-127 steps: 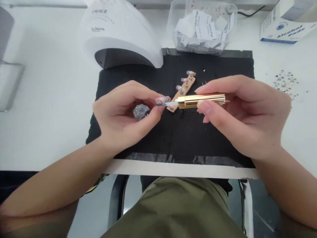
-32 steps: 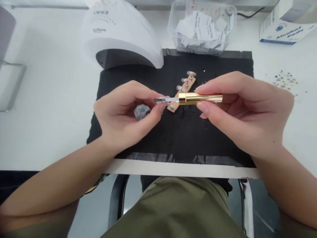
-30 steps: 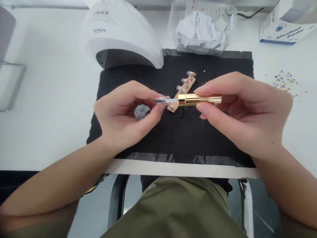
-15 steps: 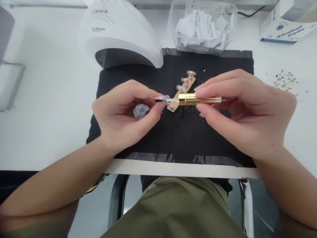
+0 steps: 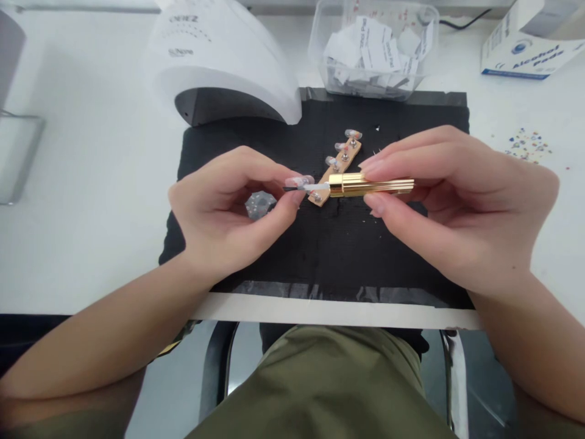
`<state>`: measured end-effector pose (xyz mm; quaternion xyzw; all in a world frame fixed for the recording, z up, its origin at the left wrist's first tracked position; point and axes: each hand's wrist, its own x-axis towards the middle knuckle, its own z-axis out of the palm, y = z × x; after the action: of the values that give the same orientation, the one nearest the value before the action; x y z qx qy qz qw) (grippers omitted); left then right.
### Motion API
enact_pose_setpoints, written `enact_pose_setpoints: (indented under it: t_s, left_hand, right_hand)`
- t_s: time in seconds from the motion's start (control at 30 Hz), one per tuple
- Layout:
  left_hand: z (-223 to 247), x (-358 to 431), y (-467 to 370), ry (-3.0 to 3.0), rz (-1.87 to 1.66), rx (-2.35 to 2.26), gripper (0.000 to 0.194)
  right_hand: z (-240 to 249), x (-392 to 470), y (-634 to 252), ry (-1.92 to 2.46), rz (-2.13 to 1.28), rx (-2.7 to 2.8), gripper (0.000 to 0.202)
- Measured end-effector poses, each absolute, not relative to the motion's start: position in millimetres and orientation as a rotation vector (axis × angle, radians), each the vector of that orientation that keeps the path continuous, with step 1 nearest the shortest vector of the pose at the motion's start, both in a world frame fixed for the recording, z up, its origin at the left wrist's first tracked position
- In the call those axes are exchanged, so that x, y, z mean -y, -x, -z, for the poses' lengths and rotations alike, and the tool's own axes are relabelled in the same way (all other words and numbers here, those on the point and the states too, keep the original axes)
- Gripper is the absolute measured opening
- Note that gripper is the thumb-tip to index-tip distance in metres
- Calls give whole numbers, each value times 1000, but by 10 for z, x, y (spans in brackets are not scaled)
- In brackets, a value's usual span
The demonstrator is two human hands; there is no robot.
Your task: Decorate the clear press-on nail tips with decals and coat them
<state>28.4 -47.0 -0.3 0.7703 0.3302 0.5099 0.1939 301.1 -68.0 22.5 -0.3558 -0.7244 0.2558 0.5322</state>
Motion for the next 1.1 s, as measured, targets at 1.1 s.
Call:
enact_pose_setpoints:
  t_s: [1.1]
  left_hand:
    - [67, 385, -283, -2197, -1549, -798, 10]
  right_hand:
    - [-251, 681, -2986, 955, -641, 1694, 50]
